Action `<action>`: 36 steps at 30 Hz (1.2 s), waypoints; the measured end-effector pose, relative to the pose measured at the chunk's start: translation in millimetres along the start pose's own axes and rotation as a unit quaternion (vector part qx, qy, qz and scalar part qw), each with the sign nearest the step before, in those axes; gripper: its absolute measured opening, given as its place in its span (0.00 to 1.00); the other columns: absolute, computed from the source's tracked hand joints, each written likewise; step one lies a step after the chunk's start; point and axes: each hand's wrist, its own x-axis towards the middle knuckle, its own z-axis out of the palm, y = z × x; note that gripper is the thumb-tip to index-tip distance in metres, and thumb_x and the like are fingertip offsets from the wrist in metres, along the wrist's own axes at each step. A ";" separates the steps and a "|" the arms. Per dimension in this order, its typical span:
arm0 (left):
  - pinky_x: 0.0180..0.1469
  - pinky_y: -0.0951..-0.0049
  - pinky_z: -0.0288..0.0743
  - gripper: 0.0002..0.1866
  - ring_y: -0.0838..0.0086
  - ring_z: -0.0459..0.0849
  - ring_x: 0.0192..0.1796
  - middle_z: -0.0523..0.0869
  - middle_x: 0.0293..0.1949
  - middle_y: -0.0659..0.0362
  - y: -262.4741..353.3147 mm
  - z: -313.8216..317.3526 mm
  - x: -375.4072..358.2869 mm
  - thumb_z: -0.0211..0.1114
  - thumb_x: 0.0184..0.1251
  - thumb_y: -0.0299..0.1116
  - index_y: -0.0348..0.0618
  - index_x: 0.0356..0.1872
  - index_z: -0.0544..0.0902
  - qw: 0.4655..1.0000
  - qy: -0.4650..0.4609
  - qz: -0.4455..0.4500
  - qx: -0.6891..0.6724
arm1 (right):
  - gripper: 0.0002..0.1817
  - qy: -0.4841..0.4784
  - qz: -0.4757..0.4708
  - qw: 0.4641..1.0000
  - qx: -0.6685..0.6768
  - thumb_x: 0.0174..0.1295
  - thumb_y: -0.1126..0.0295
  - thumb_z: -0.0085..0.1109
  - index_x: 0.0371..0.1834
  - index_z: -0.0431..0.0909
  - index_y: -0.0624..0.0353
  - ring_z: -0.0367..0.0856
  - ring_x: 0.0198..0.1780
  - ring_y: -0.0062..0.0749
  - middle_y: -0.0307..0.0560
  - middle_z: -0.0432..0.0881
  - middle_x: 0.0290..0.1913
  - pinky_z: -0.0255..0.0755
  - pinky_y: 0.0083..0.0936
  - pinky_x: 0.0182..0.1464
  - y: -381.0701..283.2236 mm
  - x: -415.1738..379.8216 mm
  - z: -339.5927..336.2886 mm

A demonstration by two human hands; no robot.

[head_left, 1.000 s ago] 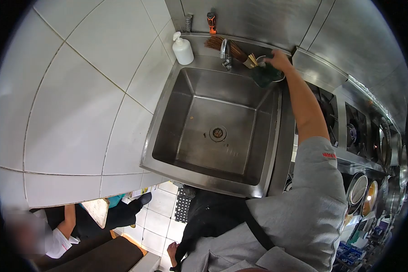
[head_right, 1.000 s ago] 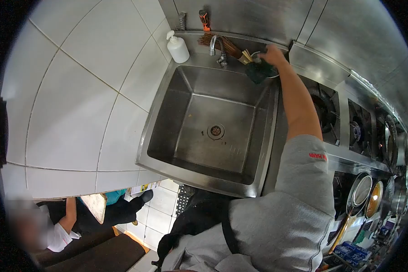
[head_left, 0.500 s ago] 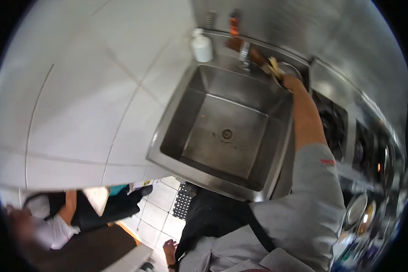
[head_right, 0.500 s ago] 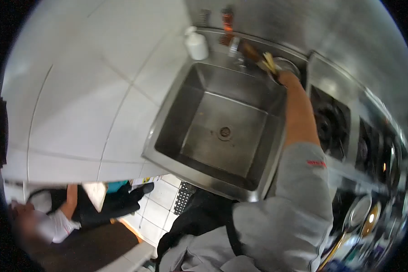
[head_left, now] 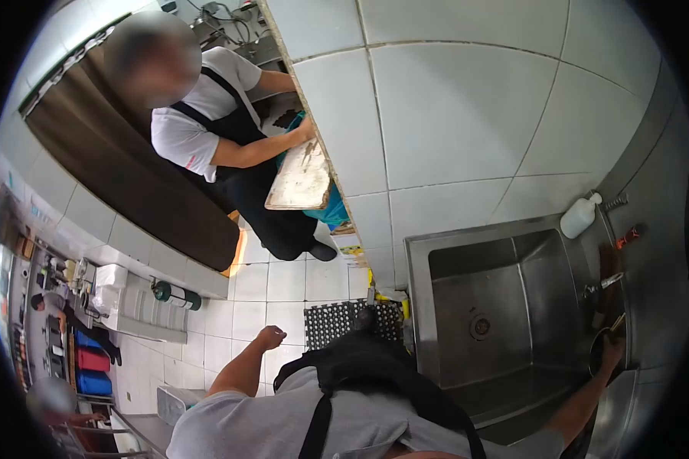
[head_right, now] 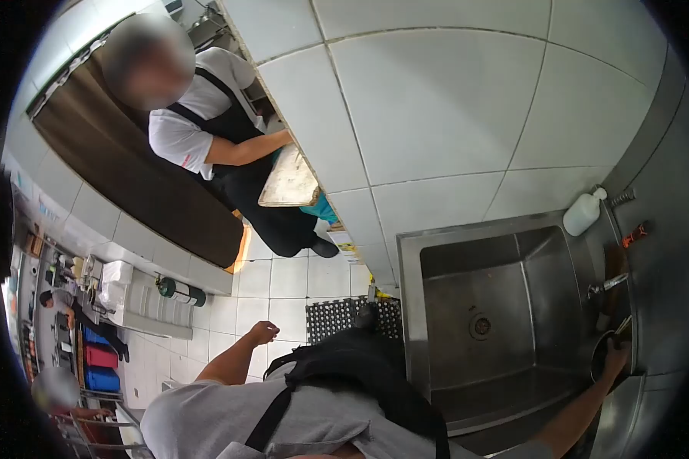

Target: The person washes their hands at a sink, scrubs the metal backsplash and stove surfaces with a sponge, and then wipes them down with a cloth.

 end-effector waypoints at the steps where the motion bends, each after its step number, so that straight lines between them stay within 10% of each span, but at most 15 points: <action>1: 0.51 0.62 0.79 0.25 0.56 0.86 0.45 0.88 0.39 0.45 1.0 1.7 6.3 0.63 0.61 0.51 0.37 0.44 0.84 1.000 0.000 0.018 0.019 | 0.30 0.000 -0.004 1.000 0.006 0.54 0.65 0.61 0.61 0.70 0.65 0.71 0.61 0.61 0.66 0.75 0.57 0.65 0.44 0.60 -13.4 -10.2 -1.4; 10: 0.57 0.61 0.76 0.22 0.52 0.83 0.51 0.86 0.45 0.44 54.2 -8.7 -1.9 0.62 0.62 0.50 0.41 0.44 0.85 0.997 -0.001 0.072 0.026 | 0.32 -0.093 0.039 0.982 -0.162 0.63 0.60 0.50 0.70 0.61 0.62 0.64 0.69 0.58 0.66 0.67 0.67 0.62 0.43 0.68 7.3 -19.5 37.8; 15: 0.58 0.61 0.75 0.22 0.52 0.82 0.53 0.85 0.46 0.44 39.0 4.8 -3.0 0.62 0.63 0.51 0.41 0.43 0.86 0.997 0.008 0.073 0.031 | 0.27 -0.206 -0.153 0.952 -0.164 0.64 0.67 0.47 0.66 0.64 0.68 0.69 0.65 0.59 0.66 0.71 0.62 0.66 0.43 0.65 32.3 5.4 27.1; 18: 0.59 0.59 0.74 0.23 0.52 0.81 0.55 0.84 0.48 0.43 30.6 4.1 -13.9 0.59 0.64 0.51 0.39 0.44 0.85 0.997 -0.023 0.045 0.052 | 0.24 -0.248 -0.092 0.940 -0.217 0.64 0.67 0.49 0.61 0.69 0.68 0.72 0.61 0.57 0.65 0.75 0.57 0.66 0.44 0.63 67.1 40.9 23.9; 21: 0.59 0.58 0.74 0.24 0.51 0.81 0.54 0.83 0.50 0.42 29.1 -6.4 -26.7 0.53 0.67 0.49 0.38 0.44 0.85 0.987 -0.066 0.076 0.121 | 0.17 -0.124 -0.231 0.914 -0.311 0.64 0.69 0.47 0.51 0.75 0.68 0.76 0.54 0.55 0.62 0.78 0.50 0.68 0.46 0.58 95.0 51.5 11.4; 23: 0.59 0.57 0.74 0.24 0.50 0.80 0.54 0.83 0.52 0.42 16.5 -2.2 -18.5 0.48 0.69 0.47 0.37 0.44 0.85 0.990 -0.055 0.035 0.128 | 0.14 -0.048 -0.193 0.930 -0.309 0.64 0.70 0.47 0.47 0.76 0.67 0.76 0.51 0.54 0.61 0.78 0.48 0.69 0.47 0.55 88.4 47.3 4.0; 25: 0.35 0.70 0.81 0.21 0.72 0.86 0.29 0.88 0.31 0.54 -0.6 -5.0 -0.9 0.62 0.64 0.44 0.33 0.44 0.82 0.984 -0.048 0.105 0.136 | 0.13 0.027 -0.153 0.940 -0.302 0.64 0.70 0.48 0.43 0.77 0.67 0.76 0.49 0.53 0.60 0.79 0.45 0.69 0.48 0.53 75.2 42.0 4.6; 28: 0.35 0.70 0.81 0.21 0.72 0.86 0.29 0.88 0.31 0.54 12.3 -6.2 2.6 0.63 0.63 0.44 0.32 0.44 0.82 0.993 -0.020 0.071 0.092 | 0.12 -0.031 -0.233 0.890 -0.390 0.63 0.70 0.49 0.41 0.78 0.67 0.77 0.46 0.55 0.59 0.79 0.43 0.70 0.50 0.50 78.8 43.2 29.5; 30: 0.35 0.70 0.81 0.21 0.72 0.86 0.29 0.88 0.31 0.54 26.1 -8.9 0.4 0.63 0.63 0.44 0.32 0.45 0.82 0.997 -0.001 0.061 0.042 | 0.14 -0.077 -0.200 0.969 -0.126 0.64 0.69 0.50 0.45 0.78 0.68 0.77 0.49 0.56 0.59 0.80 0.45 0.70 0.48 0.52 117.8 52.7 79.5; 36: 0.37 0.70 0.82 0.20 0.72 0.87 0.31 0.89 0.34 0.53 56.3 -7.5 6.7 0.64 0.63 0.45 0.36 0.46 0.83 0.991 0.016 0.114 0.073 | 0.21 -0.108 -0.041 0.963 -0.242 0.68 0.66 0.43 0.60 0.73 0.63 0.77 0.52 0.61 0.63 0.80 0.50 0.70 0.47 0.54 24.5 -6.8 51.9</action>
